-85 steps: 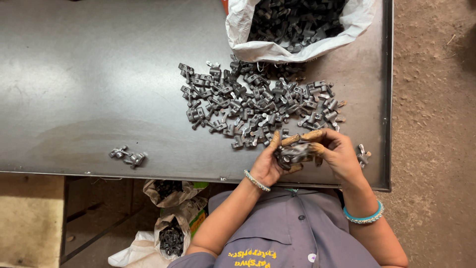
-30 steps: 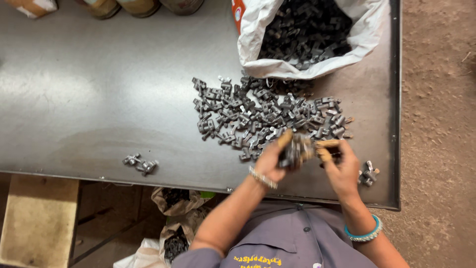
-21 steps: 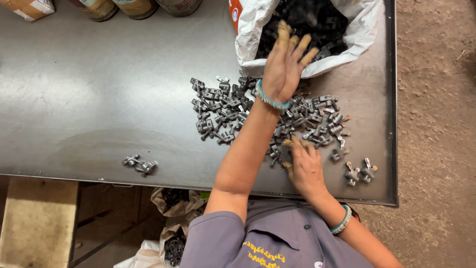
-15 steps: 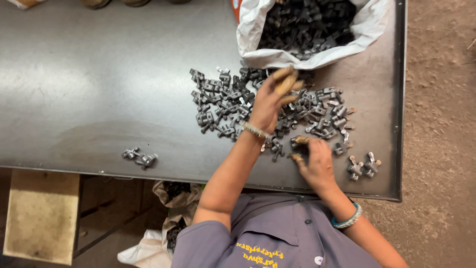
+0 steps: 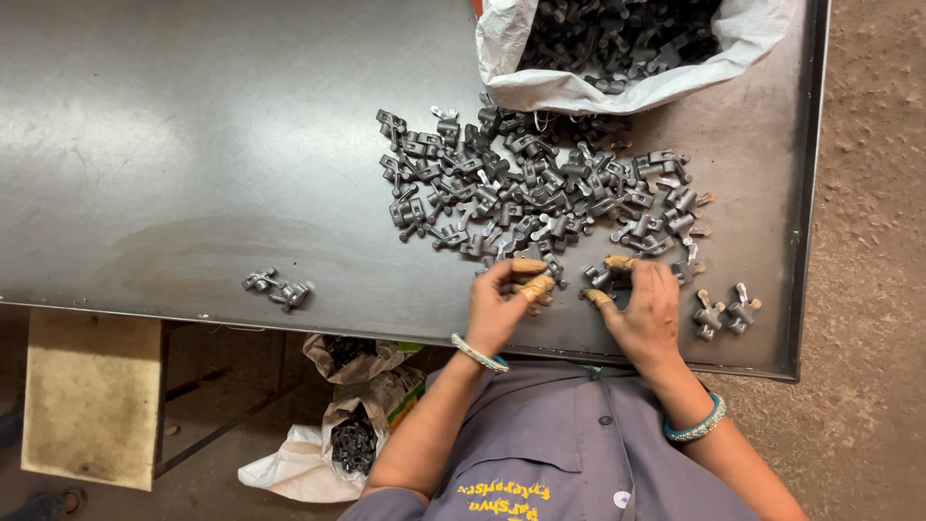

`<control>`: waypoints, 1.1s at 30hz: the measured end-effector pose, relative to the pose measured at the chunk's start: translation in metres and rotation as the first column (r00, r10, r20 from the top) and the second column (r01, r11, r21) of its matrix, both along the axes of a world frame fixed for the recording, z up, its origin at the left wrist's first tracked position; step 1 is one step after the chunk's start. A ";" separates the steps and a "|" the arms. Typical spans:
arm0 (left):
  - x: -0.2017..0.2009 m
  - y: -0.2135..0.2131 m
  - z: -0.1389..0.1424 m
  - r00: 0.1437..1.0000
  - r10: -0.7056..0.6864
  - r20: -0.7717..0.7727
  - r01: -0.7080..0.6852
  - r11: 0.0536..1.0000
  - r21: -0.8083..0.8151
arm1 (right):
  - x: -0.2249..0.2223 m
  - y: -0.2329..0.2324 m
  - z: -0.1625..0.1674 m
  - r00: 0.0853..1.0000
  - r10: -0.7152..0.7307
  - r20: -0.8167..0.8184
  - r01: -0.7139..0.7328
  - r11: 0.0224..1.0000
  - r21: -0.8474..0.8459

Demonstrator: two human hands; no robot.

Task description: The person picks small metal castings one at a time from a pile on a metal table, turns each piece over in their hands, and drops it into a large sack on the table. They occasionally reach into the sack and continue sorting through the pile.

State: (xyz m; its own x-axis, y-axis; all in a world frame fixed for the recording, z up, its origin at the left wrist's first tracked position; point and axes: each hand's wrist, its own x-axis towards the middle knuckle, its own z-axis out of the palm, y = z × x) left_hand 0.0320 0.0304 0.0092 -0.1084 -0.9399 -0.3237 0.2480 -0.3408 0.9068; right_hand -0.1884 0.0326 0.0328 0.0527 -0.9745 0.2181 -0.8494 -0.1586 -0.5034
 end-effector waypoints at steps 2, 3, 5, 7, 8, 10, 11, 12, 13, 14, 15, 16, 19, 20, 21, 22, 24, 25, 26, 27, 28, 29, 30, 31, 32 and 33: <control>-0.016 0.004 -0.005 1.000 -0.009 -0.021 0.008 0.999 -0.037 | -0.004 0.000 -0.006 0.994 -0.046 0.096 0.039 0.996 0.079; -0.021 0.006 -0.006 1.000 -0.022 -0.017 0.022 0.999 -0.044 | -0.007 0.000 -0.009 0.987 -0.075 0.142 0.058 0.991 0.120; -0.030 0.008 -0.008 0.999 -0.049 -0.010 0.048 0.997 -0.057 | -0.017 0.000 -0.017 0.843 -0.096 0.530 -0.022 0.977 0.212; -0.035 0.008 -0.009 0.998 -0.060 0.002 0.060 0.996 -0.063 | -0.030 0.002 -0.026 0.505 -0.167 0.847 -0.140 0.952 0.271; -0.037 0.007 -0.009 0.998 -0.066 0.008 0.066 0.995 -0.068 | -0.037 0.003 -0.030 0.263 -0.217 0.940 -0.208 0.939 0.275; -0.038 0.004 -0.008 0.996 -0.084 -0.034 0.083 0.996 -0.028 | -0.047 0.003 -0.038 -0.125 -0.334 0.934 -0.309 0.908 0.284; -0.037 0.003 -0.008 0.994 -0.091 -0.055 0.091 0.996 -0.008 | -0.053 0.003 -0.041 -0.247 -0.398 0.883 -0.346 0.888 0.304; -0.038 0.001 -0.008 0.993 -0.089 -0.077 0.090 0.996 0.006 | -0.057 0.003 -0.044 -0.361 -0.458 0.812 -0.386 0.866 0.317; -0.038 0.000 -0.009 0.991 -0.087 -0.099 0.089 0.996 0.020 | -0.060 0.003 -0.046 -0.363 -0.468 0.806 -0.385 0.863 0.327; -0.038 -0.001 -0.011 0.989 -0.082 -0.121 0.087 0.996 0.034 | -0.062 0.003 -0.048 -0.365 -0.478 0.799 -0.386 0.858 0.337; -0.039 -0.001 -0.012 0.987 -0.080 -0.137 0.086 0.996 0.033 | -0.064 0.003 -0.050 -0.367 -0.490 0.791 -0.388 0.853 0.349; -0.040 -0.001 -0.014 0.985 -0.078 -0.152 0.083 0.996 0.032 | -0.065 0.002 -0.051 -0.360 -0.493 0.792 -0.391 0.851 0.352; -0.045 0.000 -0.018 0.967 -0.051 -0.249 0.064 0.997 0.046 | -0.064 0.002 -0.051 -0.295 -0.510 0.808 -0.391 0.836 0.385; -0.048 0.001 -0.018 0.957 -0.038 -0.288 0.055 0.997 0.052 | -0.061 0.001 -0.049 -0.243 -0.519 0.820 -0.383 0.828 0.410; -0.051 0.002 -0.018 0.938 -0.013 -0.346 0.054 0.992 0.111 | -0.057 -0.001 -0.047 -0.191 -0.525 0.829 -0.374 0.820 0.433; -0.053 0.004 -0.018 0.916 0.017 -0.401 0.057 0.984 0.170 | -0.052 -0.002 -0.043 -0.071 -0.484 0.872 -0.385 0.820 0.424; -0.054 0.006 -0.016 0.848 0.092 -0.522 0.079 0.952 0.296 | -0.038 -0.005 -0.031 0.167 -0.370 0.914 -0.410 0.817 0.406; -0.054 0.006 -0.016 0.799 0.136 -0.586 0.104 0.928 0.357 | -0.030 -0.009 -0.024 0.347 -0.272 0.898 -0.338 0.856 0.390; -0.052 0.007 -0.015 0.743 0.184 -0.643 0.135 0.901 0.413 | -0.021 -0.012 -0.015 0.518 -0.177 0.837 -0.269 0.895 0.356; -0.047 0.007 -0.014 0.758 0.194 -0.623 0.104 0.907 0.409 | -0.012 -0.018 -0.007 0.673 -0.091 0.734 -0.207 0.930 0.305; -0.040 0.006 -0.013 0.772 0.202 -0.603 0.075 0.913 0.402 | -0.004 -0.026 0.002 0.796 0.016 0.605 -0.168 0.967 0.194; -0.035 0.005 -0.011 0.784 0.210 -0.585 0.047 0.918 0.393 | 0.003 -0.035 0.010 0.892 0.103 0.441 -0.150 0.986 0.072; -0.027 0.005 -0.009 0.825 0.167 -0.541 0.020 0.946 0.323 | 0.010 -0.045 0.017 0.954 0.162 0.251 -0.154 0.987 -0.051; -0.015 0.004 -0.005 0.863 0.126 -0.489 0.001 0.968 0.250 | 0.018 -0.055 0.021 0.961 0.172 0.215 -0.164 0.985 -0.057; -0.002 0.004 0.001 0.897 0.090 -0.433 -0.014 0.984 0.176 | 0.028 -0.064 0.023 0.967 0.183 0.177 -0.175 0.983 -0.060; 0.010 0.003 0.006 0.959 0.087 -0.268 -0.047 0.987 0.153 | 0.035 -0.070 0.024 0.971 0.195 0.141 -0.188 0.980 -0.062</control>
